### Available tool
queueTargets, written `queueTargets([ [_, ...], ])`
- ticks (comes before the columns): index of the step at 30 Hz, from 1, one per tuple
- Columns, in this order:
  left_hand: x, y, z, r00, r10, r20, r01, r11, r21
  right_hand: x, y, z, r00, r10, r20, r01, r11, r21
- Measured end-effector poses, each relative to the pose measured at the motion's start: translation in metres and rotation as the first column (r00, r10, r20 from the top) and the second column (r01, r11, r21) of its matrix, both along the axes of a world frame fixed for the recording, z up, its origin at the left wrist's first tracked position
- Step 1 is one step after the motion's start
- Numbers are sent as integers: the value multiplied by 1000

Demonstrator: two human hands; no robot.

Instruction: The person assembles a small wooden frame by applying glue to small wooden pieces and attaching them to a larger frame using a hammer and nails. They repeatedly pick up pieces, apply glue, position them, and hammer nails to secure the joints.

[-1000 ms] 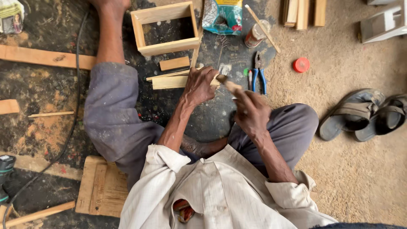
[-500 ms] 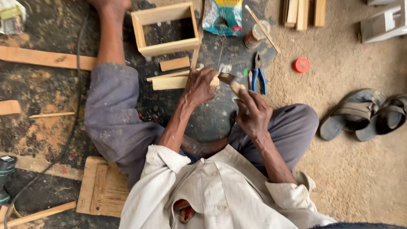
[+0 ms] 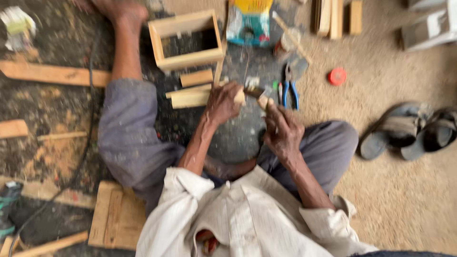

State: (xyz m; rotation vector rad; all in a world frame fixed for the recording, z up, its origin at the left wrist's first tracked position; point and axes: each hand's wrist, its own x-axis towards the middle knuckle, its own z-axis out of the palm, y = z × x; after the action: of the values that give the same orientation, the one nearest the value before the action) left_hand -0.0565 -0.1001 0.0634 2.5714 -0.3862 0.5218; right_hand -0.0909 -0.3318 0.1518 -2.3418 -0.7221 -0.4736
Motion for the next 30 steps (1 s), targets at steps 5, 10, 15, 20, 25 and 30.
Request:
queueTargets([
  [5,-1,0,3,968,-19,-249,3,998,-66,3,-3,-5,997,5,-75,-15,991,-133],
  [10,-2,-1,9,951,-25,-308,3,997,-71,-1,-3,-10,997,0,-77,-18,974,-228],
  [15,0,-2,5,983,-19,-180,2,996,-93,2,3,-4,994,-42,-103,30,993,-117],
  [20,1,-4,6,977,37,-209,-36,999,6,1,3,4,997,-32,-72,20,987,-159],
  [25,-1,0,6,962,0,-273,-18,998,-62,4,-1,-17,974,-49,-219,42,998,-37],
  [30,-18,11,-12,939,-5,-343,-86,964,-251,-3,2,-54,788,28,-615,346,806,480],
])
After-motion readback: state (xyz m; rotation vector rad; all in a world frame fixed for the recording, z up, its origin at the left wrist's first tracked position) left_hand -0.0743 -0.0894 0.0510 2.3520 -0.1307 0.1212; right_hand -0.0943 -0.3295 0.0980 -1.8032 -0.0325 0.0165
